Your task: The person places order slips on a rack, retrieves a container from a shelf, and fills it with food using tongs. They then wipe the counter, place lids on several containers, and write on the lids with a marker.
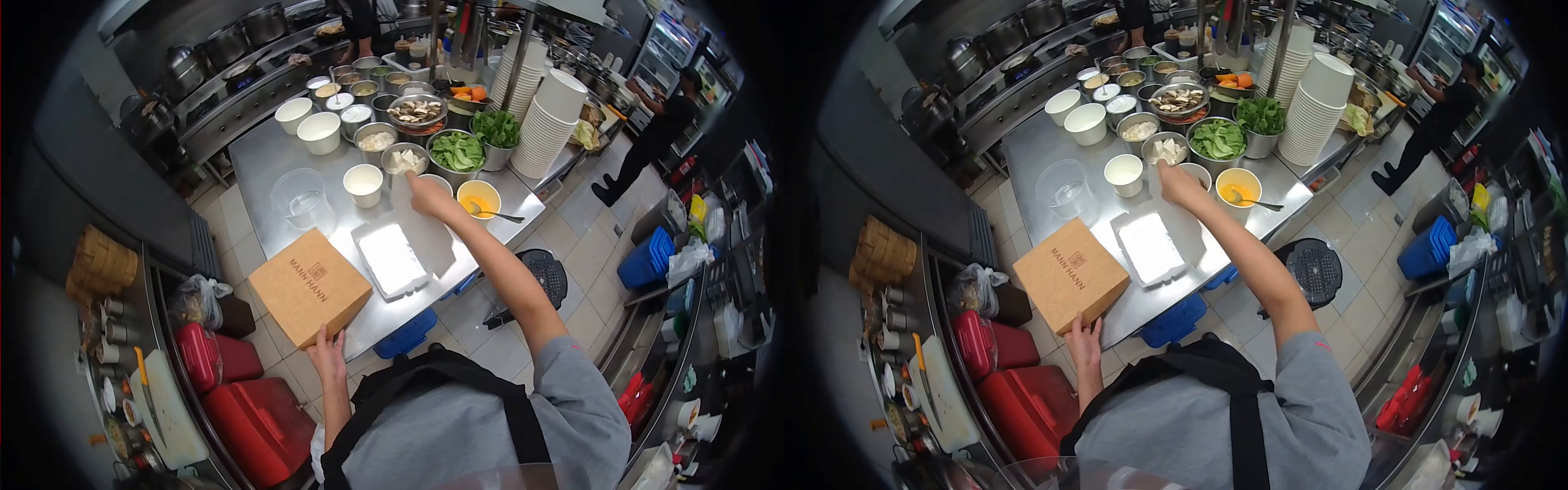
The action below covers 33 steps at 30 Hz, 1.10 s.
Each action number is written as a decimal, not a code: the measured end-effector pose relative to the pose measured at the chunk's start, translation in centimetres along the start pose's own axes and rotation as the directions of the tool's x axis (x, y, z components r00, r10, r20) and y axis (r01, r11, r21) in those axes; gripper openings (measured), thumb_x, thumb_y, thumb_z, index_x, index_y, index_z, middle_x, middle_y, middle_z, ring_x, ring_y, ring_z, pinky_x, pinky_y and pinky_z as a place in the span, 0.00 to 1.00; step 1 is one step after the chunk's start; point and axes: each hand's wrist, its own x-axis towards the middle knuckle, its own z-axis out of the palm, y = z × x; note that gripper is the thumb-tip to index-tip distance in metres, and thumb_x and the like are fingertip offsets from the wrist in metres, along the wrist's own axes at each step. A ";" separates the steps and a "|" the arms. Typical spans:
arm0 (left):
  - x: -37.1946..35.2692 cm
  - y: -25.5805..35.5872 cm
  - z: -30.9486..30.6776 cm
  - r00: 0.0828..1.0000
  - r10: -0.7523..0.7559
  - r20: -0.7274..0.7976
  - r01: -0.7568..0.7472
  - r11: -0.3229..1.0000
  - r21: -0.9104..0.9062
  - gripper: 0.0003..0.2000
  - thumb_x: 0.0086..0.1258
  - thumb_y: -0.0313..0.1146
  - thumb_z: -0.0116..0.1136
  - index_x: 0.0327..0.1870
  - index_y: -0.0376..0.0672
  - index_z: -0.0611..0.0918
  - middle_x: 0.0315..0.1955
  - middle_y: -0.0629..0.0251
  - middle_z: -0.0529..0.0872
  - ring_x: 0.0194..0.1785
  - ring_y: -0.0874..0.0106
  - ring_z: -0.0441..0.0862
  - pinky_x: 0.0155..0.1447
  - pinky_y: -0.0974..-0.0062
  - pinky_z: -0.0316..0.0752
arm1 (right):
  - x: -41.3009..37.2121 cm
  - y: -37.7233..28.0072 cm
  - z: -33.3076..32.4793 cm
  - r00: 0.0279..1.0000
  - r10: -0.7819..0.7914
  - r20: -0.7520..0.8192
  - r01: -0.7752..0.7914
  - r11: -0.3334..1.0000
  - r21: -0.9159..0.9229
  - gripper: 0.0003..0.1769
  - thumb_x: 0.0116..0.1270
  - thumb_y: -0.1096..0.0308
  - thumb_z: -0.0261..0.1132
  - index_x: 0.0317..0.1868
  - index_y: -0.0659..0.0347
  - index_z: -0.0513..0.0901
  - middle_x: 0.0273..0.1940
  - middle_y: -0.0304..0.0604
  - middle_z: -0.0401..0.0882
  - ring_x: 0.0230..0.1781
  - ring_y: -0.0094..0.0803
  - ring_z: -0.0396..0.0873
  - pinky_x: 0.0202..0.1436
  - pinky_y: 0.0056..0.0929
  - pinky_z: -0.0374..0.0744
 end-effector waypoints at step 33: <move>-16.6 -26.5 22.7 0.017 0.058 0.998 -0.933 0.361 -0.005 0.27 0.58 0.33 0.59 0.59 0.35 0.69 0.54 0.52 0.71 0.57 0.59 0.70 0.60 0.66 0.65 | -76.0 19.2 26.5 -0.158 0.886 0.435 -0.882 -0.324 0.341 0.17 0.55 0.61 0.58 0.42 0.62 0.81 0.42 0.54 0.80 0.46 0.48 0.77 0.49 0.40 0.74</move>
